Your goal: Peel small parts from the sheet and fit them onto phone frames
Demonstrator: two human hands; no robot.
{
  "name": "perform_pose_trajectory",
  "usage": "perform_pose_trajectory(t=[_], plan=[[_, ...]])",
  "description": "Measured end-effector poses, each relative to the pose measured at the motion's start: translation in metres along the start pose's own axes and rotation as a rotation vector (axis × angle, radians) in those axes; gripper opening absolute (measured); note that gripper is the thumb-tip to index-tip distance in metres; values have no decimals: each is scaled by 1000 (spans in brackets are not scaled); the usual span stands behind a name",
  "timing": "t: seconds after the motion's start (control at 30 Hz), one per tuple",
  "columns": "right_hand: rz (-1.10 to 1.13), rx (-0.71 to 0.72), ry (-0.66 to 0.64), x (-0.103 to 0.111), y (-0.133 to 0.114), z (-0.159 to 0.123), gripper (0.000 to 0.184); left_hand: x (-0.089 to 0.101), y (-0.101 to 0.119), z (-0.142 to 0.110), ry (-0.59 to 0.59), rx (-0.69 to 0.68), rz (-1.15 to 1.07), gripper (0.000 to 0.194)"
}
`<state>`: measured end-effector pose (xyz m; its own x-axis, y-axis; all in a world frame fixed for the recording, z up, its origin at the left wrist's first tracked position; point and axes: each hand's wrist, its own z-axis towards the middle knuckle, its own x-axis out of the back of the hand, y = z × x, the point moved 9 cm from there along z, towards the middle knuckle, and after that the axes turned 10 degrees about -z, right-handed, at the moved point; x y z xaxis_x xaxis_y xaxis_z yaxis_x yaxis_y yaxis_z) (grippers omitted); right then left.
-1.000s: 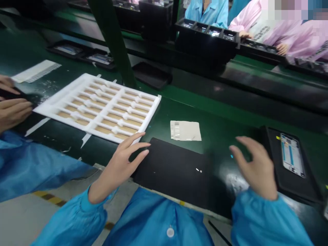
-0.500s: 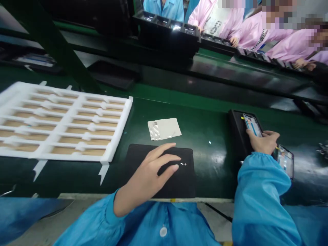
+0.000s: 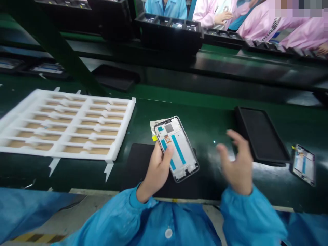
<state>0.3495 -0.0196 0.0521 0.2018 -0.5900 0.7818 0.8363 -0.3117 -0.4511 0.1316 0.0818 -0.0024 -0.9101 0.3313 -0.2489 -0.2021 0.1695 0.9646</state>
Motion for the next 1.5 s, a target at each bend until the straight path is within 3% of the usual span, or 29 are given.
perform_pose_trajectory(t=[0.07,0.13,0.23,0.33,0.43,0.5,0.63,0.7,0.77,0.83,0.93,1.03,1.13,1.2,1.33,1.5], plan=[[-330,-211,122,18,70,24,48,18,6,5,-29,20,42,40],[-513,-291,47,19,122,41,44,32,13,11,-94,53,83,39],[-550,-273,13,25,148,49,33,42,20,22,-219,61,221,34],[-563,-200,100,32,123,54,31,37,18,33,-397,9,410,31],[-473,59,123,6,65,83,33,29,4,39,-567,24,481,32],[-395,192,123,-28,30,115,33,27,-6,40,-630,80,472,37],[-261,321,2,-125,-18,178,26,30,-11,37,-655,107,494,44],[-199,364,-66,-167,-36,194,23,30,-10,36,-653,56,560,42],[-146,400,-124,-191,-51,196,23,29,-8,36,-646,-30,635,39],[-98,434,-159,-194,-63,186,23,27,-7,36,-643,-120,696,34],[-38,488,-215,-169,-75,150,20,25,-8,36,-654,-178,757,27],[48,525,-374,-131,-77,92,10,26,-8,35,-654,-179,748,23],[132,448,-555,-98,-65,26,4,25,-3,35,-649,-175,688,20],[146,376,-596,-81,-56,-10,4,26,-1,36,-635,-180,658,18],[175,245,-639,-75,-43,-53,5,32,0,36,-603,-111,649,22],[92,246,-655,-85,-47,-62,4,52,16,29,-490,3,650,24]])
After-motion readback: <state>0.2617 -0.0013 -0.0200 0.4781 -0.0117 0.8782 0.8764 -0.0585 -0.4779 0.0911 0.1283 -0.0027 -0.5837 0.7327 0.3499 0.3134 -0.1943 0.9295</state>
